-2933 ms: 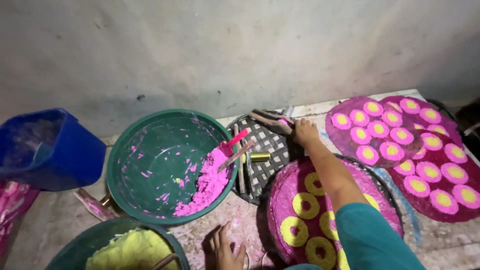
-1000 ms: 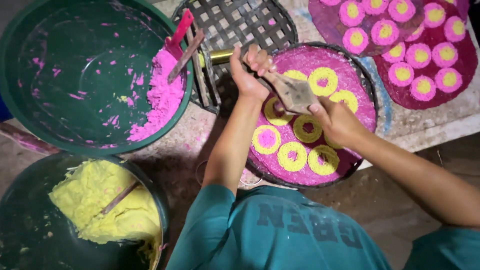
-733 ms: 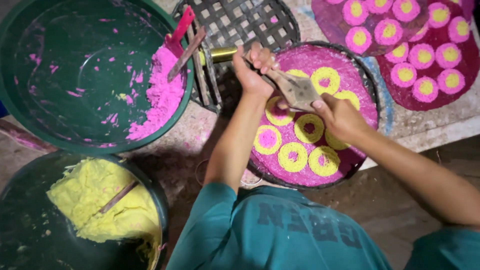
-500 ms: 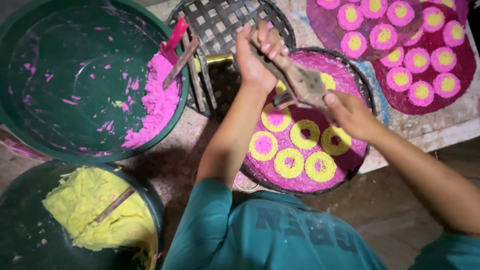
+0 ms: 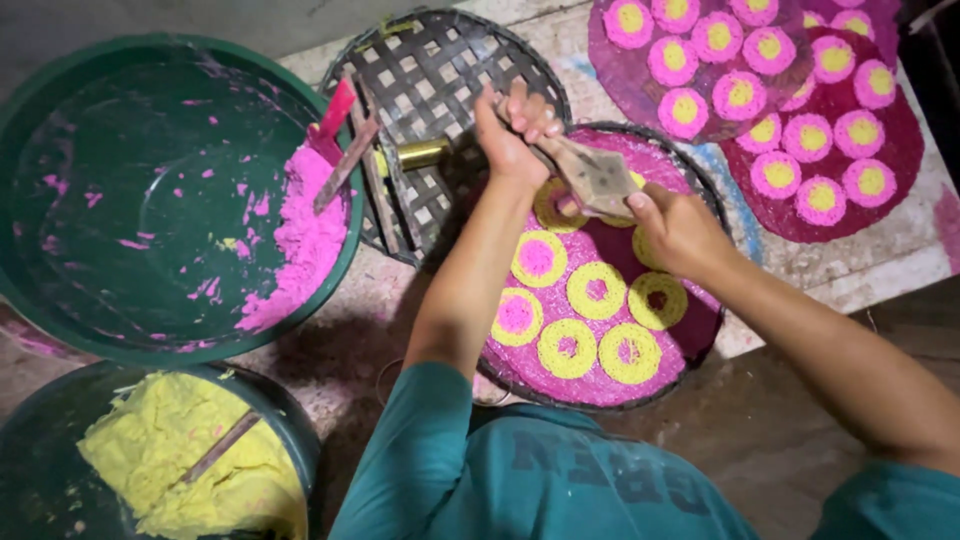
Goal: The person uses a wooden mallet and metal ring molds to press yellow and pink dough into circular shapes on a pink tray. They repeatedly scoop dough from green bowls, place it into molds, and tap the molds to form uniform pieces.
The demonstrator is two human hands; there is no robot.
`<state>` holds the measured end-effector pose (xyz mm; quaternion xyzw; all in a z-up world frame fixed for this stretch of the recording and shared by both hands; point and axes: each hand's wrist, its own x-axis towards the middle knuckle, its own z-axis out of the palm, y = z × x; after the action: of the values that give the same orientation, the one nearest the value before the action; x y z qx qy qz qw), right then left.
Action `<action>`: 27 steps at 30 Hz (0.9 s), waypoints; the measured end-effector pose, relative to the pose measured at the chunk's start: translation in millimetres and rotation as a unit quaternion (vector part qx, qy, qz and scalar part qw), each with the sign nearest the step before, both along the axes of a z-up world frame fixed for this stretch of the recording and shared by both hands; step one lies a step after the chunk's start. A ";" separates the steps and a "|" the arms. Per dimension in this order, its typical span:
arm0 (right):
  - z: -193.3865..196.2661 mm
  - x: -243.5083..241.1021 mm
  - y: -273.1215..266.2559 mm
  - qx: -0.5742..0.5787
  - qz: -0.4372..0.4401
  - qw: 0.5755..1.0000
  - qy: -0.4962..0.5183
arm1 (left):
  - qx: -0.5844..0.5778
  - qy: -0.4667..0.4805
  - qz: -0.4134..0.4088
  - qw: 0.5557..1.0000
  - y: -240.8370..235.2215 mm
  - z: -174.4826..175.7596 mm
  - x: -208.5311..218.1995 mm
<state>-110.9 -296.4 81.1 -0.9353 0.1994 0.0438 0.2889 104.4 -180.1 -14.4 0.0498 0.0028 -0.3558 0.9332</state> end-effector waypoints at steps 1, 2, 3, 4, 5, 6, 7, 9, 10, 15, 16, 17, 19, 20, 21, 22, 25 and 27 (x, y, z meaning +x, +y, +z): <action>0.4 0.8 -2.7 0.005 0.010 1.000 -0.006 | 0.008 0.008 0.006 1.000 -3.7 4.0 -2.3; -1.0 0.9 -4.5 -0.016 0.005 1.000 0.005 | 0.016 0.020 0.013 1.000 -5.0 6.3 -5.1; -3.3 1.7 -6.0 -0.037 0.000 0.999 0.016 | 0.019 0.015 0.017 1.000 -5.2 8.3 -4.0; -4.9 1.4 -8.6 -0.062 -0.007 0.998 0.025 | 0.019 0.010 0.018 1.000 -8.5 10.5 -1.8; -7.3 0.7 -9.7 -0.056 -0.013 0.998 0.016 | 0.018 0.005 0.020 1.000 -10.0 11.1 0.0; -9.6 2.4 -11.6 -0.050 -0.019 0.999 0.003 | -0.001 0.005 0.002 1.000 -12.0 11.1 4.9; -11.5 2.7 -13.3 -0.045 -0.025 0.999 -0.011 | -0.020 0.004 -0.015 1.000 -12.4 8.6 9.2; -18.0 0.7 -12.7 -0.011 -0.002 0.999 -0.046 | 0.040 -0.005 -0.042 0.998 -7.0 -6.5 13.9; -21.7 -3.9 -12.4 0.007 0.010 0.998 -0.061 | 0.099 -0.013 -0.058 0.993 -2.7 -19.6 11.2; -35.9 -18.3 -25.1 0.064 -0.029 0.994 -0.082 | 0.427 -0.194 -0.217 0.856 4.2 -81.3 -11.3; -41.7 -22.0 -27.1 0.066 -0.038 0.994 -0.081 | 0.460 -0.213 -0.230 0.831 8.3 -89.9 -19.0; -48.4 -25.2 -29.1 0.062 -0.046 0.992 -0.104 | 0.501 -0.222 -0.247 0.799 14.3 -95.4 -28.5; -61.4 -27.3 -32.8 0.051 -0.060 0.985 -0.153 | 0.527 -0.329 -0.163 0.766 21.7 -88.9 -39.6; -66.1 -27.5 -34.4 0.063 -0.080 0.982 -0.161 | 0.536 -0.381 -0.118 0.744 25.4 -77.4 -44.5; -68.3 -28.5 -36.2 0.075 -0.099 0.978 -0.168 | 0.577 -0.475 -0.108 0.656 32.6 -64.1 -50.3; -67.1 -29.7 -38.2 0.088 -0.118 0.974 -0.175 | 0.607 -0.560 -0.097 0.556 42.2 -45.5 -57.1; -45.0 -40.7 -38.8 0.160 -0.136 0.947 -0.244 | 0.608 -0.701 -0.037 0.373 61.0 27.1 -69.1; -13.0 -49.5 -32.1 0.172 -0.094 0.949 -0.247 | 0.582 -0.748 0.038 0.317 75.7 78.3 -77.1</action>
<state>-160.4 -328.5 68.2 -0.8299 0.1985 -0.1825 0.4884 27.3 -104.3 64.0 0.8251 -0.4877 -0.0388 0.2825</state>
